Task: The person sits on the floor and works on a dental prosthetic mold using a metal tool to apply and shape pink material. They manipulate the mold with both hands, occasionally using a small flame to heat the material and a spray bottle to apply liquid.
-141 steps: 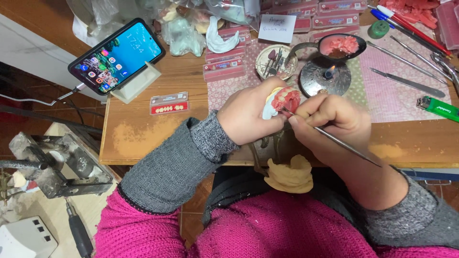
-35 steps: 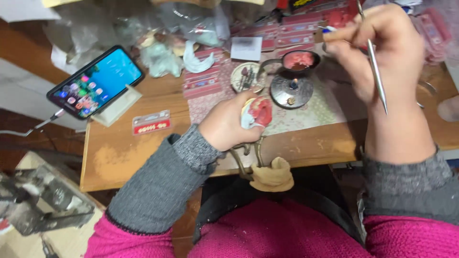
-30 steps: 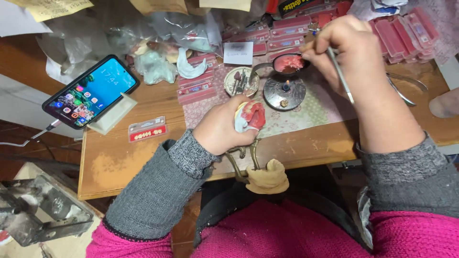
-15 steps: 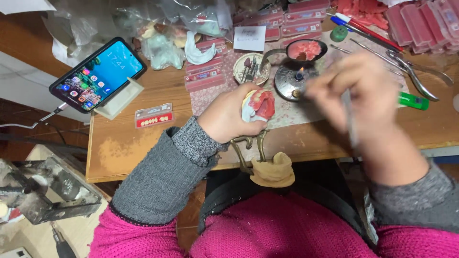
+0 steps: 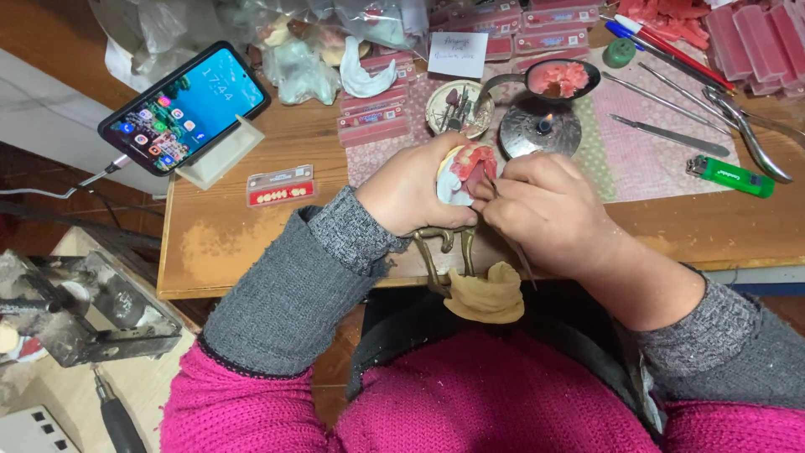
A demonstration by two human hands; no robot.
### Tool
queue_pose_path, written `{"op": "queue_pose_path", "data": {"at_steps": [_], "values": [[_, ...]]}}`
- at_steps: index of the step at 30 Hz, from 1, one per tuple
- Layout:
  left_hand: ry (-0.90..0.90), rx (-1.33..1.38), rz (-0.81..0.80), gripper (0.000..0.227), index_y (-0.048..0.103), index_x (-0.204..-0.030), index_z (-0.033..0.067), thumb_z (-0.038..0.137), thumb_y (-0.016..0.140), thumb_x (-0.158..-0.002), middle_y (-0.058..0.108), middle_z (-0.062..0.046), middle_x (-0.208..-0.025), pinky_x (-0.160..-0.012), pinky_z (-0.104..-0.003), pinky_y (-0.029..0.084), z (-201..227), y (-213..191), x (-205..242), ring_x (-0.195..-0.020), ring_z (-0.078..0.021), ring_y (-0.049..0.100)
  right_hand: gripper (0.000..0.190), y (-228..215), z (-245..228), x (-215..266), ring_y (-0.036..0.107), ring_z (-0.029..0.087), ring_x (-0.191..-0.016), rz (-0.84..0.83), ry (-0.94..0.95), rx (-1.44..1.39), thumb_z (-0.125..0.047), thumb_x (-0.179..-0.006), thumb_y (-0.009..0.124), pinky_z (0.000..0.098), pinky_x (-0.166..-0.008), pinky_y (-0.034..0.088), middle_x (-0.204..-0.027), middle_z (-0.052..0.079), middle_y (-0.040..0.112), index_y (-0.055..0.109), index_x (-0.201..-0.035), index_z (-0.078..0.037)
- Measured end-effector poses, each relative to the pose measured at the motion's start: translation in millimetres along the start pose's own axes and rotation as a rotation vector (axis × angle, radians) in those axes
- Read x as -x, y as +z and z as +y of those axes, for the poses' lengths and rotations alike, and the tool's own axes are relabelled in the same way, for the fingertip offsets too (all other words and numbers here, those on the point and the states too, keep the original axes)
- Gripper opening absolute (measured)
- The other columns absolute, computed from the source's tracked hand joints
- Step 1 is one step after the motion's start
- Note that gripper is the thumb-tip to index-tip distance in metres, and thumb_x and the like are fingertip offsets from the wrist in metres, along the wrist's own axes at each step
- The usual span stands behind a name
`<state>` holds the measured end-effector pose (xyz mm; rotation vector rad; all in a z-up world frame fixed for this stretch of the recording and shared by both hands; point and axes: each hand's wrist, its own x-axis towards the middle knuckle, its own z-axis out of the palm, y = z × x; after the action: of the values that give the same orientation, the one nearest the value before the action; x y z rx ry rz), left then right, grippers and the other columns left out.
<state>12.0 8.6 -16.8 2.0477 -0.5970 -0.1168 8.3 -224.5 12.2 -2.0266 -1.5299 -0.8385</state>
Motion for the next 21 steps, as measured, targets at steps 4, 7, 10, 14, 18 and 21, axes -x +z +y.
{"op": "queue_pose_path", "data": {"at_steps": [4, 7, 10, 14, 18, 21], "values": [[-0.001, -0.030, -0.009, 0.078, 0.055, -0.131, 0.0044, 0.031, 0.092, -0.068, 0.076, -0.012, -0.110, -0.090, -0.035, 0.060, -0.9, 0.3, -1.8, -0.104, -0.0263, 0.076, 0.014, 5.2, 1.1, 6.1, 0.064, 0.027, -0.091, -0.023, 0.014, -0.050, -0.009, -0.083, 0.076, 0.0418, -0.073, 0.050, -0.089, 0.005, 0.066, 0.063, -0.090, -0.008], [-0.028, -0.031, -0.002, 0.076, 0.056, -0.132, 0.0051, 0.036, 0.092, -0.072, 0.076, -0.013, -0.111, -0.090, -0.035, 0.059, -0.2, 1.6, -1.9, -0.105, -0.0260, 0.076, 0.015, 2.3, 7.1, 8.3, 0.063, 0.027, -0.087, -0.011, 0.014, -0.125, -0.006, -0.083, 0.076, 0.0415, -0.074, 0.050, -0.087, 0.005, 0.065, 0.063, -0.090, -0.007], [-0.015, -0.051, -0.005, 0.080, 0.054, -0.132, 0.0046, 0.035, 0.093, -0.068, 0.074, -0.014, -0.112, -0.091, -0.036, 0.058, -4.6, 1.2, -0.4, -0.105, -0.0281, 0.074, 0.035, -13.0, 23.7, 8.7, 0.061, 0.023, -0.076, 0.074, 0.068, -0.154, 0.001, -0.087, 0.079, 0.0391, -0.070, 0.047, -0.087, 0.004, 0.072, 0.047, -0.084, -0.011], [-0.012, -0.039, -0.015, 0.076, 0.056, -0.131, 0.0054, 0.032, 0.091, -0.070, 0.074, -0.014, -0.111, -0.091, -0.037, 0.058, 1.2, 2.2, -1.2, -0.104, -0.0285, 0.075, 0.034, -36.5, 63.9, 27.4, 0.068, 0.025, -0.090, 0.218, 0.410, -0.023, 0.001, -0.102, 0.076, 0.0347, -0.082, 0.053, -0.098, 0.008, 0.072, 0.043, -0.099, -0.007], [-0.056, -0.070, -0.036, 0.074, 0.056, -0.127, 0.0055, 0.031, 0.090, -0.066, 0.074, -0.014, -0.109, -0.089, -0.037, 0.058, 7.2, -2.2, -3.5, -0.103, -0.0290, 0.074, 0.036, -35.1, 93.0, 27.0, 0.076, 0.022, -0.096, 0.146, 0.319, 0.159, 0.005, -0.107, 0.077, 0.0354, -0.088, 0.056, -0.090, 0.008, 0.071, 0.044, -0.098, -0.005], [-0.109, -0.049, -0.058, 0.073, 0.056, -0.128, 0.0064, 0.032, 0.088, -0.068, 0.074, -0.013, -0.109, -0.090, -0.036, 0.059, 14.8, -5.2, -3.6, -0.102, -0.0279, 0.075, 0.036, -30.7, 89.7, 21.2, 0.076, 0.025, -0.103, 0.148, 0.396, 0.062, 0.005, -0.106, 0.079, 0.0335, -0.084, 0.056, -0.090, 0.014, 0.067, 0.045, -0.095, -0.003]]}}
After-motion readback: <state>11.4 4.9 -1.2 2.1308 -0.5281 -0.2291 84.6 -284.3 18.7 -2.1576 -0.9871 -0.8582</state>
